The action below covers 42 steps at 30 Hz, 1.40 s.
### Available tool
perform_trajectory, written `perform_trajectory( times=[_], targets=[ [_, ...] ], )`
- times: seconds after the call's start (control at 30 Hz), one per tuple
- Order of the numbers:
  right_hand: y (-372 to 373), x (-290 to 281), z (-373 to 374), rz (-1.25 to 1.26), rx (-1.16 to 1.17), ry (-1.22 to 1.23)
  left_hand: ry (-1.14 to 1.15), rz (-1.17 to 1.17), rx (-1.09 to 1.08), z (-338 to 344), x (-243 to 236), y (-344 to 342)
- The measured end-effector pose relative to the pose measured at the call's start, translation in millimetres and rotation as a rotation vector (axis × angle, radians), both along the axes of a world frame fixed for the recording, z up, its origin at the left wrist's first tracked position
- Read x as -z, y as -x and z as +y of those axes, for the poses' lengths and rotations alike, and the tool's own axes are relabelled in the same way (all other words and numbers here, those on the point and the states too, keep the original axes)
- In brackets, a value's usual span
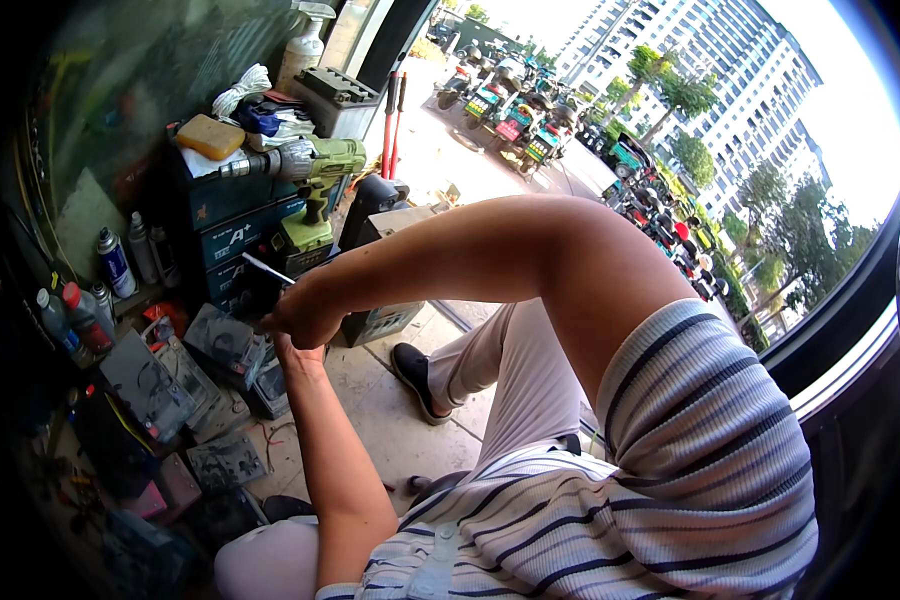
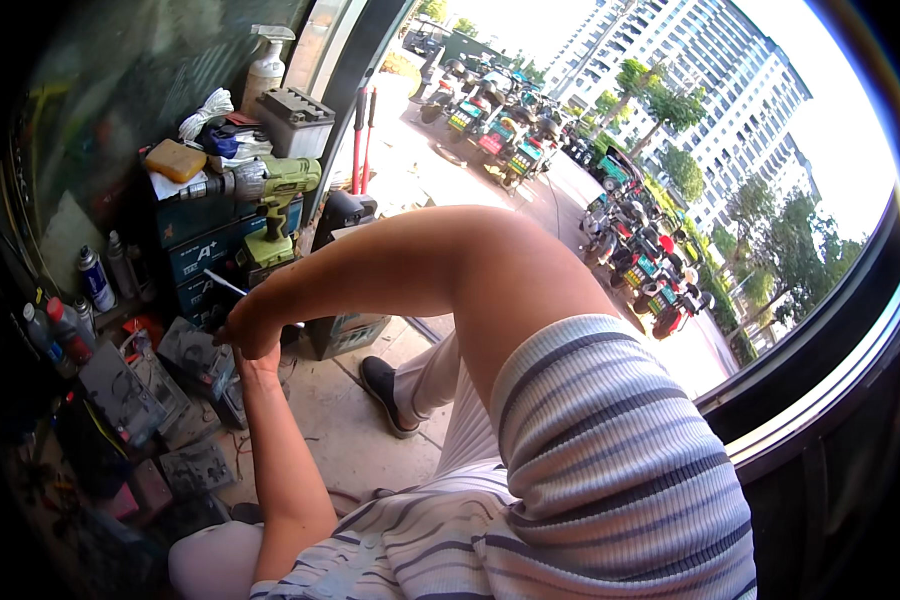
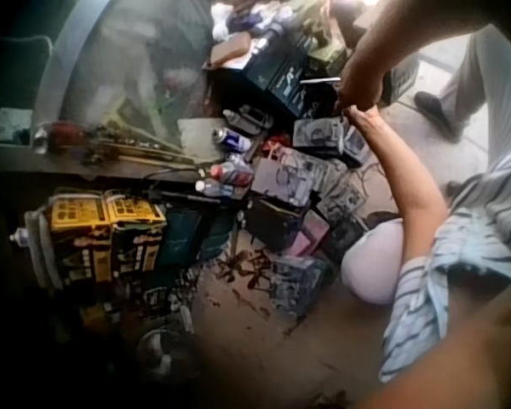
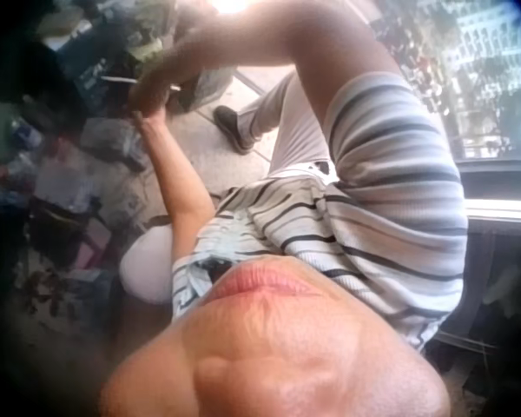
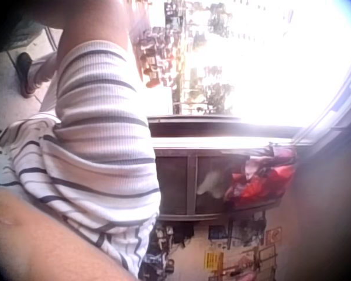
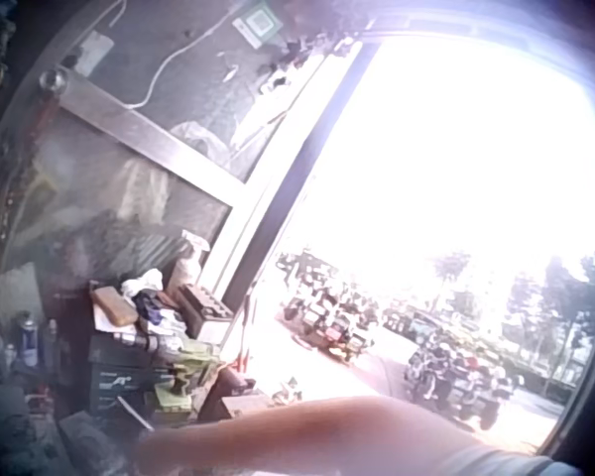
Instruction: The person sits on the floor in a workshop and uses a screwdriver to work on the terminals of several lead-acid batteries. They repeatedly tighten or adjust the connections on the battery terminals, handling the batteries one by one.
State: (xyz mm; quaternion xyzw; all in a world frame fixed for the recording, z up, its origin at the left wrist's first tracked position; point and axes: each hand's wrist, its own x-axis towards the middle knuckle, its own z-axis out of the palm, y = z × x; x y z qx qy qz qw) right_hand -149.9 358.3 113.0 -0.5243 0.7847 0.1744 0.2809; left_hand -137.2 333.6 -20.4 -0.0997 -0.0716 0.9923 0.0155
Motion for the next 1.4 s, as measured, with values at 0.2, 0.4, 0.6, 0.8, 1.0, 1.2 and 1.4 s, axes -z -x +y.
perform_trajectory(
  times=[0.2,0.4,0.6,0.8,1.0,1.2,1.4],
  targets=[
    [43.9,37.0,34.8,-0.046,0.065,-0.51,-0.161,0.18,0.032,7.1,61.3,27.9],
    [25.7,-31.2,17.0,0.484,0.316,0.122,-0.178,0.247,0.021,3.5,66.0,28.4],
    [11.1,26.6,30.5,-0.005,0.188,0.063,0.003,0.252,0.047,24.0,17.2,-2.5],
    [18.5,34.5,84.8,-0.125,-0.089,-0.518,-0.207,0.21,0.085,5.9,73.5,25.2],
    [1.6,-54.3,172.3,0.209,0.487,-0.06,-0.019,-0.016,0.128,12.3,69.2,17.1],
    [12.2,-20.0,253.5,0.54,0.495,0.515,0.14,-0.222,0.328,28.2,78.4,7.2],
    [8.3,14.7,266.4,0.424,0.69,0.603,0.421,-0.374,0.347,55.5,94.5,-5.3]
  ],
)
